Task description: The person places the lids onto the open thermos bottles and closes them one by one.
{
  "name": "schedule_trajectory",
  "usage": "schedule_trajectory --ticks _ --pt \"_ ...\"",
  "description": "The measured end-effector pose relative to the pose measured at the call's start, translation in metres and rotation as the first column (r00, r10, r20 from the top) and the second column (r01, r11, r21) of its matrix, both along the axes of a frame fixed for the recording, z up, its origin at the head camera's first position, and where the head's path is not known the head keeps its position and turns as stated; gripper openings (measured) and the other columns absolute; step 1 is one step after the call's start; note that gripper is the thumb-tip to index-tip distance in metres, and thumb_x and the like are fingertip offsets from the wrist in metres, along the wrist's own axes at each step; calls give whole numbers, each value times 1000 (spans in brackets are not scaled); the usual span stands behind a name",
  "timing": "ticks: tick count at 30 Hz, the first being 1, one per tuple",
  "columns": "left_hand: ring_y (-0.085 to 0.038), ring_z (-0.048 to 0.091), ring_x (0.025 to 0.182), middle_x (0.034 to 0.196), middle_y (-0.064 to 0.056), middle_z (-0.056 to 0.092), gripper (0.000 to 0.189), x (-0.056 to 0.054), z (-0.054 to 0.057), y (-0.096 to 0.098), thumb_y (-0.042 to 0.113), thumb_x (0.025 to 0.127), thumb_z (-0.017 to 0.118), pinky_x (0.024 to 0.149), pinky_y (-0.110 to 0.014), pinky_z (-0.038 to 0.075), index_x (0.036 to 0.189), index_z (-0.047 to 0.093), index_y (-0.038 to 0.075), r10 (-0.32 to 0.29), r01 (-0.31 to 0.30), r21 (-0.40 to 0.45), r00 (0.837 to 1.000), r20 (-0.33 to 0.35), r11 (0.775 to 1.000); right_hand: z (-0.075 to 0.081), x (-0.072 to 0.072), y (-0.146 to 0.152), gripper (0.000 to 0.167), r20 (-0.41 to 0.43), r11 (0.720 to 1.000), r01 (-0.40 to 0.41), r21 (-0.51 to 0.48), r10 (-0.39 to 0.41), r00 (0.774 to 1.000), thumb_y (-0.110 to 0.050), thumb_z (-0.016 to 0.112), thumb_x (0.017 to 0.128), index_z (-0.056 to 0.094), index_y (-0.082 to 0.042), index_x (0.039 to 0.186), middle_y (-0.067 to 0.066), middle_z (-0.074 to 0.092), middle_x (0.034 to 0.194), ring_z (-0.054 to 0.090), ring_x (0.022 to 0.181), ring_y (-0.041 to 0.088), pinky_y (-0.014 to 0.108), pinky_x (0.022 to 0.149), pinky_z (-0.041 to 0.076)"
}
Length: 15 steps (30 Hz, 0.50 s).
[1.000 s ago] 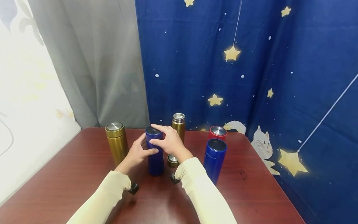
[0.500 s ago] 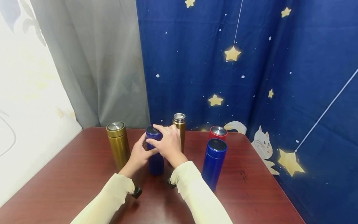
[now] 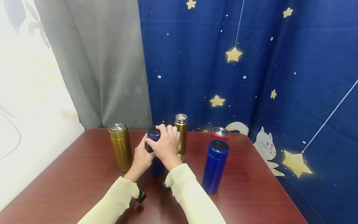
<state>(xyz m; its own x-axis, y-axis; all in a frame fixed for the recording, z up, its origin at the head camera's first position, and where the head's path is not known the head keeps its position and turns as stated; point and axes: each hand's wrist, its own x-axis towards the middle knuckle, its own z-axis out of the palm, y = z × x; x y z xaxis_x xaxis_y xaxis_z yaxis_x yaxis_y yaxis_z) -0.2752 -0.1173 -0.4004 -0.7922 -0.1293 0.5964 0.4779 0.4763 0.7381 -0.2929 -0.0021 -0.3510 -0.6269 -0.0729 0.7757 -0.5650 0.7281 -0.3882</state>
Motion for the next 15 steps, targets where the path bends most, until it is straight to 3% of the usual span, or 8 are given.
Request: schedule_trajectory --ticks 5,7,9,10,12,15 --pt "-30 60 114 130 -13 61 82 0 0 -3 14 76 81 94 -48 48 148 41 11 -27 27 -2 1000 -1 1000 0 0 1 60 -8 996 41 75 -40 999 -61 73 74 61 -16 112 5 58 99 46 91 23 38 75 39" --pt "-29 59 115 131 -13 60 82 -1 0 -4 14 77 82 95 -48 48 147 41 10 -66 66 10 998 -2 998 -1 -1 5 61 28 997 -15 80 13 1000 -60 72 77 59 -15 116 5 58 104 46 94 23 38 77 40" --pt "-27 59 117 131 -12 59 83 -2 1 -6 16 77 84 95 -46 48 147 41 11 -111 111 23 994 6 994 0 -3 10 61 86 990 -122 69 116 990 -56 72 79 57 -16 123 6 59 111 46 98 23 39 81 42" --pt "-26 58 117 132 -12 59 83 -3 2 -8 16 77 84 96 -45 48 147 41 11 -140 139 36 990 15 990 0 -4 14 60 125 981 -188 52 181 976 -53 72 81 55 -17 126 5 59 115 47 101 23 39 84 43" --pt "-25 57 119 133 -11 58 84 -4 4 -11 17 76 85 97 -43 47 147 40 11 -208 205 59 978 37 977 2 -7 22 59 206 947 -322 -10 318 926 -45 73 83 54 -20 132 5 59 122 49 107 22 40 87 46" --pt "-27 58 119 133 -12 57 83 -8 6 -17 13 76 84 97 -41 47 146 40 10 -315 307 98 946 79 947 4 -12 34 58 314 867 -485 -116 495 810 -34 73 86 51 -26 139 3 57 132 51 115 21 44 92 48"
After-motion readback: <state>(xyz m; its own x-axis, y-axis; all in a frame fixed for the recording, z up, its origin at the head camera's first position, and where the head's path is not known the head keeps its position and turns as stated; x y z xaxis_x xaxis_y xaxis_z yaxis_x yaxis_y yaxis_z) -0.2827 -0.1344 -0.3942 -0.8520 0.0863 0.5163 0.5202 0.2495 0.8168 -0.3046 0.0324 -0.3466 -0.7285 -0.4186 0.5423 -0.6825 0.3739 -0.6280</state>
